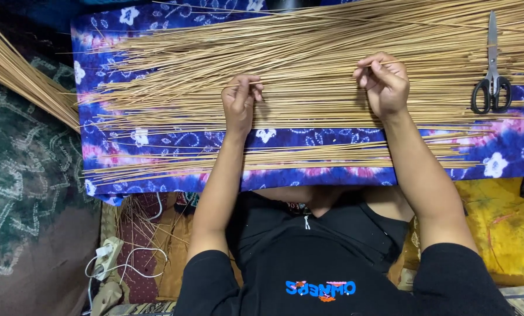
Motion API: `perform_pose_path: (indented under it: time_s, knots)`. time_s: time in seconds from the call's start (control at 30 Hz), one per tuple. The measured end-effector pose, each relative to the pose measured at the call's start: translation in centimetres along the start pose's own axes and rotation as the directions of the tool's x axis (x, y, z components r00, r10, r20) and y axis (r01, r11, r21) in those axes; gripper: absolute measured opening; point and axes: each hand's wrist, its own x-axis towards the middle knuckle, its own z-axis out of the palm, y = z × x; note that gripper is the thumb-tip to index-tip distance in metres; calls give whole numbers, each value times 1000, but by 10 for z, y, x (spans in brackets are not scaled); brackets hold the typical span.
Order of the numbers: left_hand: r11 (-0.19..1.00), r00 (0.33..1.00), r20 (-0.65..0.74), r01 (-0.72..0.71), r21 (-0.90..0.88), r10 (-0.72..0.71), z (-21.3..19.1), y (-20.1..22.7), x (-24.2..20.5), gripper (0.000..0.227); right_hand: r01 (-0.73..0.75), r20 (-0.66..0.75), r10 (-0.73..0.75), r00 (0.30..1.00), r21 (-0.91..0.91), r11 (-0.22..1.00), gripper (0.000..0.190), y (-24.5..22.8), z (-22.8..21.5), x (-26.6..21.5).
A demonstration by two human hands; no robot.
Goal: The person is sorting and aligning thin bamboo sticks from a large pile into organized bundles on a mat.
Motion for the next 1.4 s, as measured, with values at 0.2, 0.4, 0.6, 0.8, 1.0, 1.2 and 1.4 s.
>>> perform_pose_path:
  time_s: [0.2, 0.4, 0.6, 0.8, 1.0, 1.2, 1.4]
  knots:
    - [1000, 1000, -16, 20, -25, -20, 3, 0, -1, 13, -124, 110, 121, 987, 18, 992, 18, 5, 2, -1]
    - [1000, 991, -131, -8, -5, 7, 3, 11, 1, 27, -54, -86, 63, 994, 102, 993, 19, 1, -7, 3]
    - [999, 998, -43, 37, 39, -36, 8, -5, -3, 15, -133, 134, 128, 983, 29, 991, 18, 7, 2, -3]
    - [1000, 1000, -7, 14, -2, -14, -2, -4, 0, 14, -42, -43, 45, 998, 66, 997, 20, -3, -2, 2]
    - [1000, 998, -67, 5, 9, -5, -6, -5, 1, 21, -74, 50, 73, 996, 14, 997, 20, 1, 1, -1]
    - [999, 998, -55, 18, 48, -15, 0, -2, 1, 31, -21, 32, 21, 999, 0, 1000, 18, 0, 2, 0]
    - [996, 1000, -28, -6, -85, 4, -8, -11, 2, 12, -81, 57, 81, 995, 7, 997, 16, 2, 1, 0]
